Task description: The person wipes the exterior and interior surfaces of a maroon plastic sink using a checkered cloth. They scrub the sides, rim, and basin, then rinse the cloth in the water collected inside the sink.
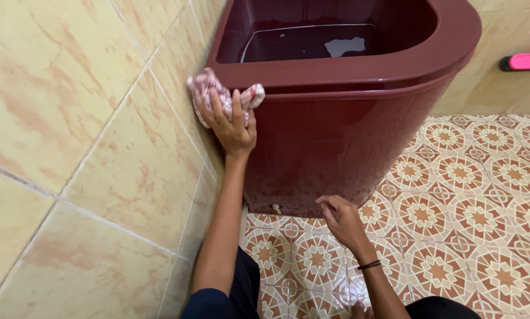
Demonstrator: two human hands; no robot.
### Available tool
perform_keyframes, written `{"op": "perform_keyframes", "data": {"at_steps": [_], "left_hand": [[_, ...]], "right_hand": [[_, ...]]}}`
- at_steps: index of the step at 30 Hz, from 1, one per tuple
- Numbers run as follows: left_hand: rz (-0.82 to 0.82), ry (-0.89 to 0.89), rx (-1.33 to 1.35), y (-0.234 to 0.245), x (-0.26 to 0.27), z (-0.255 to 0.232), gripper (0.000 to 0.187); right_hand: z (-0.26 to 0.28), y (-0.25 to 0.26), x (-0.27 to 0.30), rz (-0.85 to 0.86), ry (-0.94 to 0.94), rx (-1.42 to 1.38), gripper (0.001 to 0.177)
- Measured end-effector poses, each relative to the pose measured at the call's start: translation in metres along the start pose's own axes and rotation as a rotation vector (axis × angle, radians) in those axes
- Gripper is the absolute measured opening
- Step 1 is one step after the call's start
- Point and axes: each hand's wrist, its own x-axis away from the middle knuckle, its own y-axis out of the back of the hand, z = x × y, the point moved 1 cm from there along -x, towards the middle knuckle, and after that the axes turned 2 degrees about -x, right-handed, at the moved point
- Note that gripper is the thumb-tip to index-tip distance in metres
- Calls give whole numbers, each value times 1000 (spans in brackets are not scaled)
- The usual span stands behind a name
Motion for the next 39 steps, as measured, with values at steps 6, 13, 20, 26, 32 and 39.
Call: {"op": "perform_keyframes", "data": {"at_steps": [6, 13, 20, 26, 32, 39], "left_hand": [[259, 256, 14, 4, 115, -17, 57], [500, 496, 25, -1, 207, -42, 73], [225, 411, 221, -7, 118, -54, 74], [140, 187, 173, -41, 44, -72, 63], [276, -247, 282, -48, 135, -94, 59], [642, -401, 196, -20, 225, -80, 75]], "right_hand": [[1, -1, -2, 16, -63, 42, 21], [-7, -10, 1, 23, 3, 53, 23], [-5, 3, 1, -36, -28, -29, 33], [-12, -1, -2, -5, -20, -42, 33], [-13, -9, -3, 4, 19, 21, 31], [-18, -1, 3, 21, -41, 45, 30]]}}
